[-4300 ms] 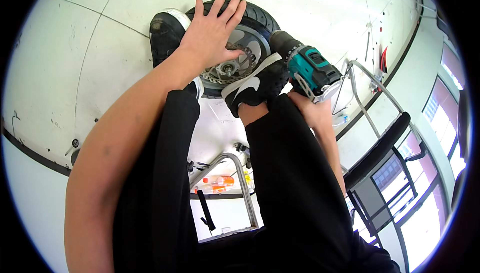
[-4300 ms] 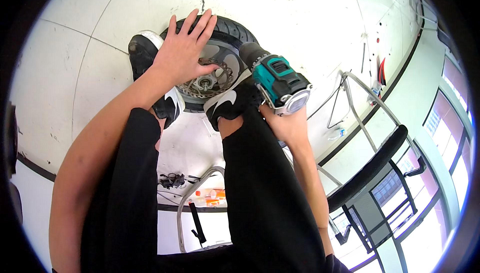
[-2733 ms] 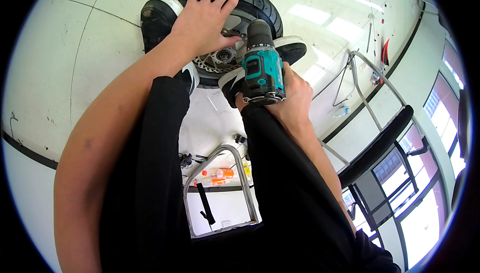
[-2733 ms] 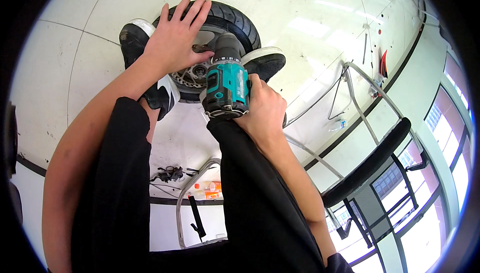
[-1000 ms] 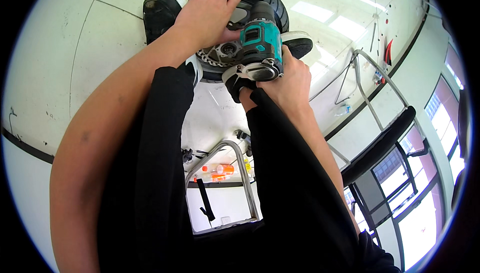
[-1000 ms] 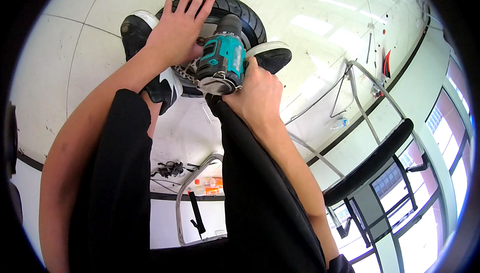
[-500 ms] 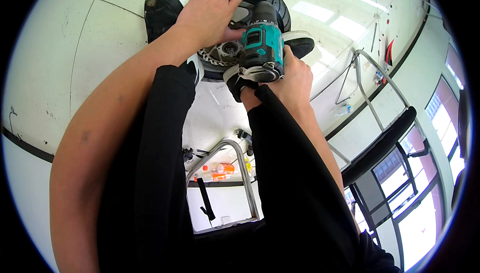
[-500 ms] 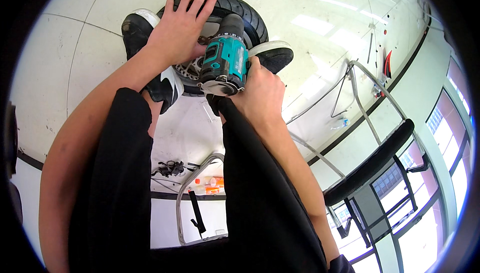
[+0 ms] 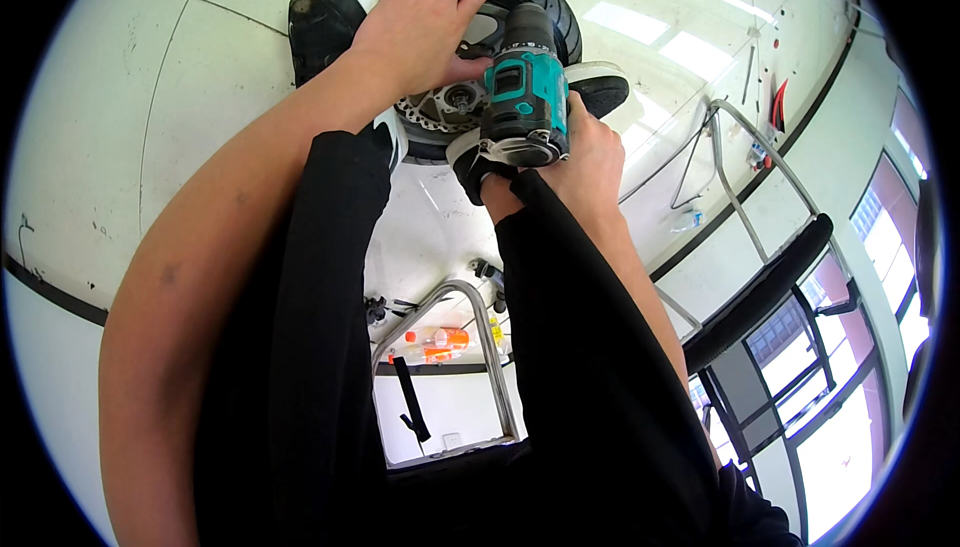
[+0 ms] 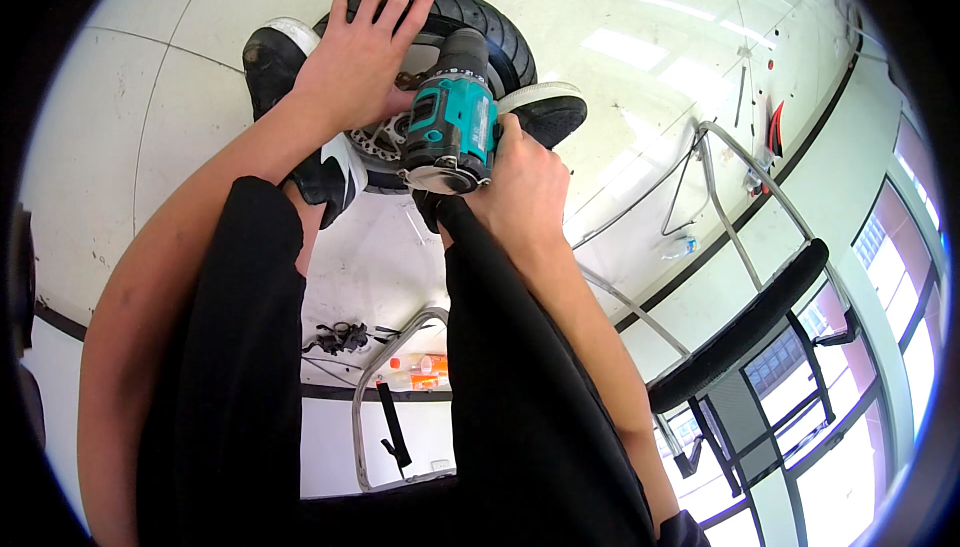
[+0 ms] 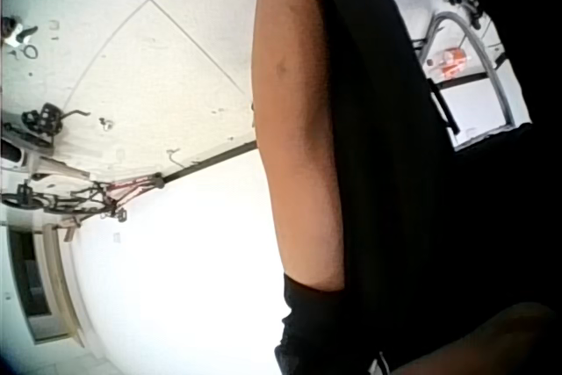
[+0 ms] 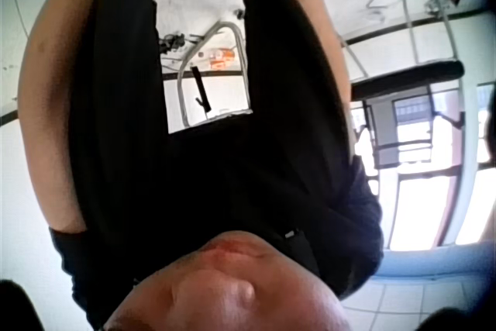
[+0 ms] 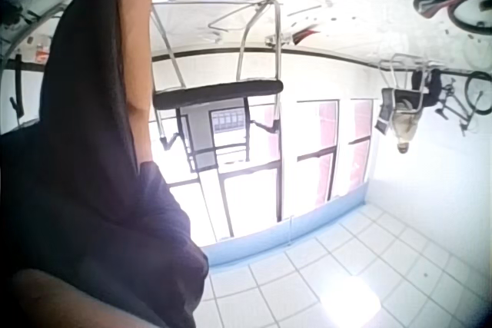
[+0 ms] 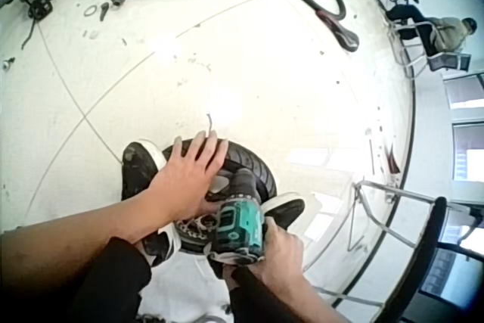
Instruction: The person uses a cordless drill to remove bolts from a wheel hub while seated. They then manually remove a rubber ring from the wheel and continue using the drill on the hub.
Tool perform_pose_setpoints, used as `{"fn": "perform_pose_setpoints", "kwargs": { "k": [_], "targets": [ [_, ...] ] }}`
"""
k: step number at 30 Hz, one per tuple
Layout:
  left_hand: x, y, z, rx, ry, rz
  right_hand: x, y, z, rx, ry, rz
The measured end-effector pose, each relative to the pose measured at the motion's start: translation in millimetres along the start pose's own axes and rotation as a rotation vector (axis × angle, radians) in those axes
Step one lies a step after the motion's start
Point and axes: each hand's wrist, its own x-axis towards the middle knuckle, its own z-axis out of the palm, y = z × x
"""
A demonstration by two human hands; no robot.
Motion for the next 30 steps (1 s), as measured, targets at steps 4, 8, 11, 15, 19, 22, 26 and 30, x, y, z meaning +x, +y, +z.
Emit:
{"fn": "perform_pose_setpoints", "kwargs": {
  "k": [4, 8, 11, 15, 19, 22, 26, 30],
  "targets": [
    [-0.4, 0.2, 0.3, 0.024, -0.012, -0.003, 0.8, 1.1, 0.7, 0.042, -0.011, 0.019],
    [-0.1, 0.7, -1.5, 0.041, -0.028, 0.001, 0.6, 1.4, 1.6, 0.028, -0.002, 0.012],
    [-0.3, 0.3, -0.5, 0.029, -0.018, 0.001, 0.5, 0.9, 0.7, 0.026, 0.000, 0.010],
    [-0.1, 0.2, -0.5, -0.002, 0.003, 0.005, 0.5, 1.3, 0.6, 0.026, -0.002, 0.006],
    [-0.5, -2.9, 1.7, -0.044, 0.073, 0.064, 0.2, 1.7, 3.1, 0.032, -0.001, 0.016],
    [0.0, -3.9, 0.0, -0.093, 0.103, 0.096, 1.3, 2.7, 2.8, 0.059, -0.012, -0.013],
    [0.3, -5.7, -0.5, -0.220, 0.153, 0.097, 0.2, -0.3, 2.8, 0.050, -0.005, 0.001],
    [2.8, -5.9, -1.8, -0.233, 0.134, 0.091, 0.4, 2.2, 5.1, 0.032, -0.004, 0.010]
  ]
}}
